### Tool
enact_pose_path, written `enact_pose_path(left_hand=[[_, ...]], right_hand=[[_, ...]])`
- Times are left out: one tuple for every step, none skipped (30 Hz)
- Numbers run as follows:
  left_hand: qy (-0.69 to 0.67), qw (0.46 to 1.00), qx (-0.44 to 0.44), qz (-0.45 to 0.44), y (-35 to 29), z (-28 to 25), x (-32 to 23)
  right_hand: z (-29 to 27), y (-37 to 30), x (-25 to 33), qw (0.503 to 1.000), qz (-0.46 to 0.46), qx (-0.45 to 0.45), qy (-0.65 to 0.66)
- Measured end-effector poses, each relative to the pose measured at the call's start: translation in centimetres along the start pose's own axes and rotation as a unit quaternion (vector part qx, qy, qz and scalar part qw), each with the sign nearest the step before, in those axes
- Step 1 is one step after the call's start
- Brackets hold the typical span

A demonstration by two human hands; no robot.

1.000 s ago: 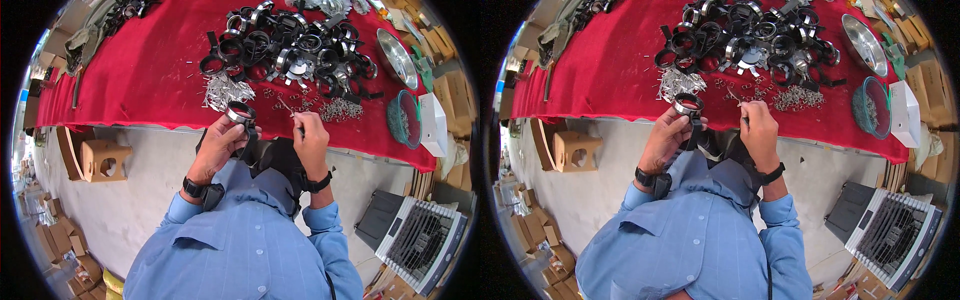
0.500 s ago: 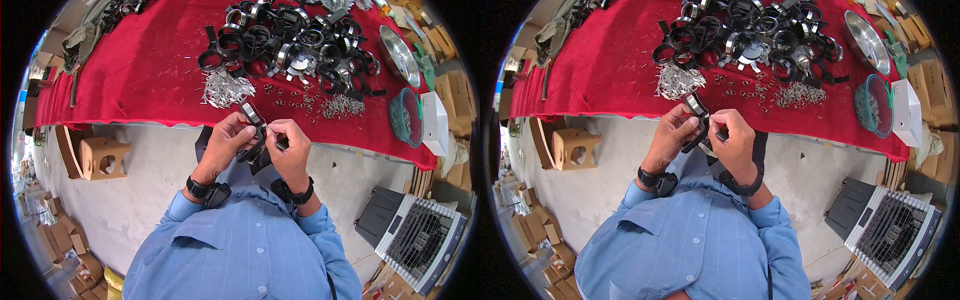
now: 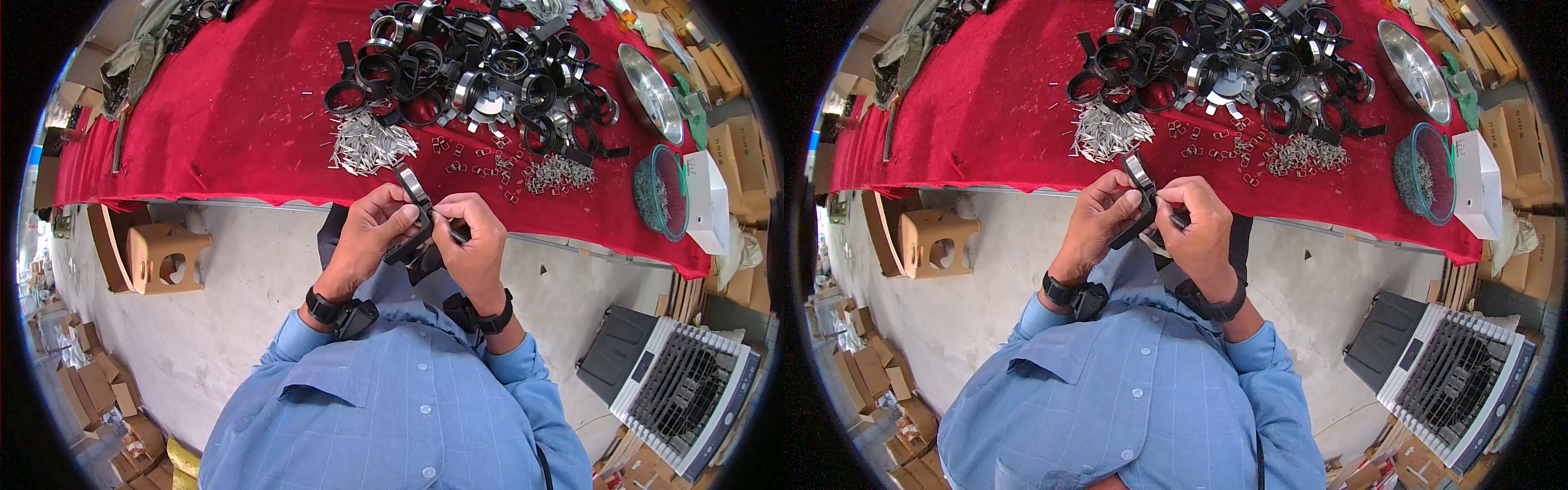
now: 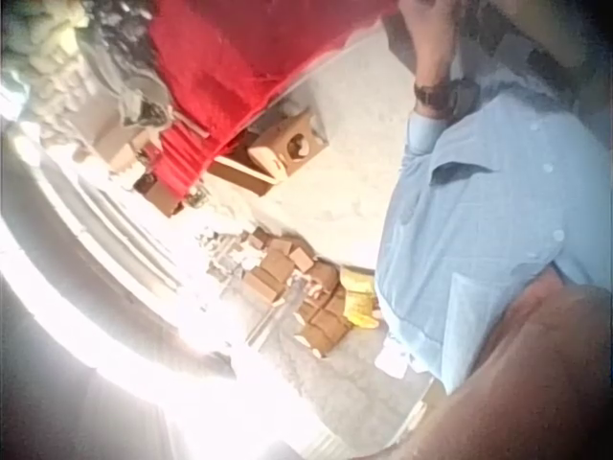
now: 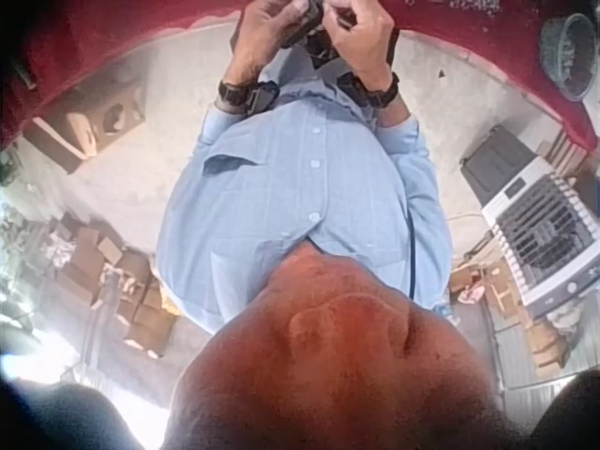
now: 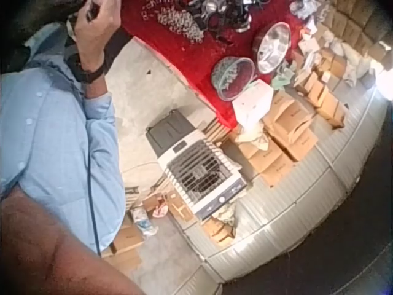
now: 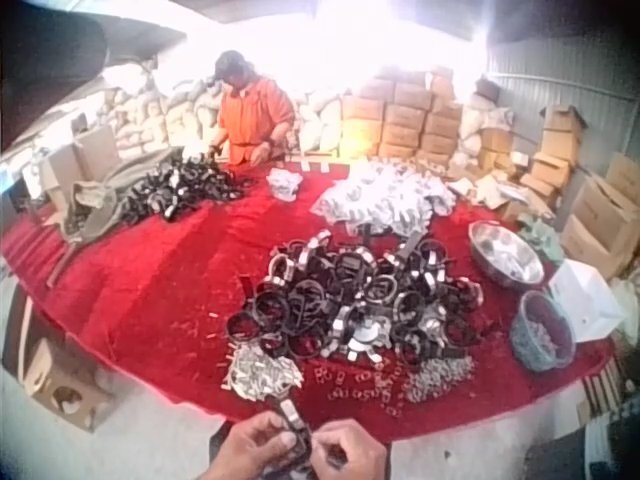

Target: The recorder sorts and assembles plastic and metal components of manufactured goods on a work table.

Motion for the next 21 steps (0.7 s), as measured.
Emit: enact_pose_path(left_hand=[[0.000,1.000,0.000,0.008,0.0,0.0,0.0],[0.000,1.000,0.000,0.017,0.0,0.0,0.0],[0.000,1.000,-0.001,0.017,0.0,0.0,0.0],[0.002,1.000,0.003,0.026,0.0,0.0,0.0],[0.005,0.999,0.007,0.034,-0.1,0.0,0.0],[0.005,0.999,0.008,0.034,-0.1,0.1,-0.1],[-0.011,1.000,0.010,0.022,-0.3,0.1,-0.1],[-0.027,0.999,0.013,0.010,-0.3,0.1,-0.1],[0.018,0.999,-0.028,0.024,-0.4,0.0,0.1],[0.019,0.999,-0.029,0.024,-0.2,0.1,0.6],[0.001,0.995,-0.074,0.070,0.0,0.1,1.0],[-0.017,0.986,-0.116,0.114,0.1,0.4,1.0],[-0.001,0.980,-0.140,0.144,-0.1,0.7,0.6],[0.000,0.980,-0.140,0.144,-0.4,0.6,0.4],[0.007,0.986,-0.110,0.127,-0.8,0.4,0.2],[0.014,0.991,-0.080,0.109,-1.0,0.4,0.1],[0.023,0.989,-0.075,0.127,-1.0,0.5,0.0],[0.025,0.989,-0.074,0.126,-1.1,0.6,0.1],[0.036,0.989,-0.066,0.125,-1.2,0.8,0.1],[0.047,0.989,-0.060,0.124,-1.3,1.0,0.2],[0.046,0.989,-0.059,0.126,-1.3,1.0,0.4]], right_hand=[[-0.1,0.1,0.1,1.000,-0.001,0.001,0.000],[-0.2,0.3,0.3,1.000,-0.009,0.011,-0.002],[-0.3,0.3,0.5,1.000,-0.017,0.022,-0.005],[-0.3,0.3,0.6,1.000,-0.017,0.022,-0.004],[-0.3,0.3,0.8,0.997,-0.059,0.033,-0.029],[-0.4,0.2,1.0,0.992,-0.100,0.044,-0.055],[-0.1,-0.2,0.7,0.984,-0.141,0.056,-0.089],[0.0,-0.4,0.8,0.977,-0.160,0.073,-0.121],[0.3,-0.5,0.9,0.976,-0.170,0.069,-0.119],[0.6,-0.5,1.0,0.974,-0.180,0.066,-0.118],[0.7,-0.4,1.3,0.974,-0.181,0.065,-0.117],[0.6,-0.3,1.4,0.985,-0.156,0.052,-0.052],[0.5,-0.1,1.6,0.991,-0.131,0.039,0.014],[0.2,-0.1,1.8,0.991,-0.131,0.038,0.014],[-0.3,-0.2,1.5,0.999,-0.019,0.026,0.040],[-0.6,-0.3,1.2,0.993,0.092,0.014,0.065],[-0.4,-0.6,0.3,0.983,0.141,-0.025,0.114],[-0.2,-0.3,-0.1,0.967,0.161,-0.043,0.194],[-0.2,-0.1,-0.4,0.960,0.174,-0.038,0.216],[-0.1,0.1,-0.6,0.953,0.187,-0.032,0.237],[-0.1,0.3,-0.4,0.953,0.186,-0.031,0.236]])
Point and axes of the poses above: each hand's wrist, its own y-axis towards the middle knuckle, its own z-axis out of the palm, x = y × z, the point moved 2 cm from there along y, towards the middle knuckle, and after that the axes turned 10 degrees about -z, right-handed, at the moved point
